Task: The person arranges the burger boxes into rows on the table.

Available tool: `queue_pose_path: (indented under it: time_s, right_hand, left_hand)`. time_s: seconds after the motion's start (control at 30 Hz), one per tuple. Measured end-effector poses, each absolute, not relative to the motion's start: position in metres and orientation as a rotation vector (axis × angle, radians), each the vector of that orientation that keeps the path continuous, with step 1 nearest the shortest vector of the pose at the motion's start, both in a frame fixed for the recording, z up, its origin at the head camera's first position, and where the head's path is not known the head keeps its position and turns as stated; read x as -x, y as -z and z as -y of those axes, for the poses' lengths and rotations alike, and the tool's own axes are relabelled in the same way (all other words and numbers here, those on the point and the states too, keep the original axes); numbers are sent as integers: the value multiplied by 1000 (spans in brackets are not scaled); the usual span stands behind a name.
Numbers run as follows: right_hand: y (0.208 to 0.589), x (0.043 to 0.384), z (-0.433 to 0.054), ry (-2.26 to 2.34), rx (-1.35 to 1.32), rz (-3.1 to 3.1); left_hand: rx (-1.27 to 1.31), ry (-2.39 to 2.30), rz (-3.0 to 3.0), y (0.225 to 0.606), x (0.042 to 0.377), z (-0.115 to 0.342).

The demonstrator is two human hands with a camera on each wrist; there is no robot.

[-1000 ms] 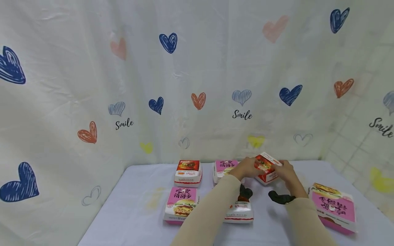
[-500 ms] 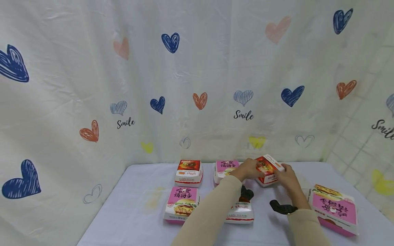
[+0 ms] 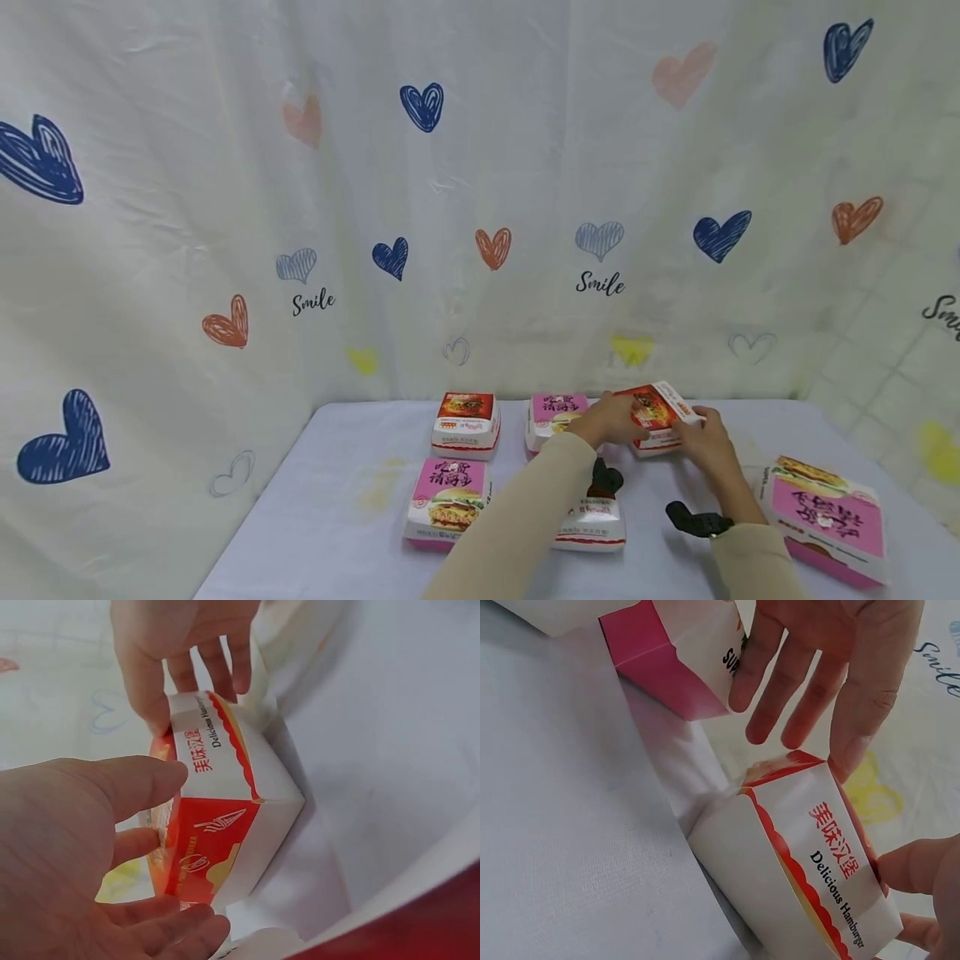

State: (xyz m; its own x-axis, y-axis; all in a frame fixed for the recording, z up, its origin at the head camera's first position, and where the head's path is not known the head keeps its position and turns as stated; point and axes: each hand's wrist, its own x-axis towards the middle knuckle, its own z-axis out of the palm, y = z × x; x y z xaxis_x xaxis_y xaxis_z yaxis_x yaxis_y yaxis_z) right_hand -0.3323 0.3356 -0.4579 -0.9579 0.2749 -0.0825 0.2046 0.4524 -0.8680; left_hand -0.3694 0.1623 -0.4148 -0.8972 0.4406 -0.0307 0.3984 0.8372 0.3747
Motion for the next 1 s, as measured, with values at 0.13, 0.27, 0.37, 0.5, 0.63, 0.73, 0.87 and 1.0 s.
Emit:
queue_pose_path:
  time_s: [0.13, 0.27, 0.37, 0.5, 0.63, 0.73, 0.87, 1.0]
  right_hand:
    - [457, 332, -340, -1517, 415, 2616]
    - [456, 332, -342, -1501, 410, 2624]
    - [455, 331, -341, -1493, 426, 2630]
    - [455, 328, -339, -1492, 454, 2637]
    - [455, 328, -336, -1476, 495, 2637]
    - [454, 329, -336, -1458, 511, 2631]
    - [455, 330, -338, -1442, 508, 2631]
    - [455, 330, -340, -1440, 519, 2641]
  left_hand:
    - [-697, -521, -2899, 412, 369, -167]
    - [-718, -487, -2907, 411, 370, -169]
    - [-720, -472, -2915, 412, 370, -169]
    - [-734, -460, -2929, 415, 370, -169]
    - [-731, -456, -2945, 415, 369, -170]
    - [-731, -445, -2961, 416, 369, -171]
    - [-752, -437, -2976, 417, 371, -172]
    - [-766, -435, -2988, 418, 371, -173]
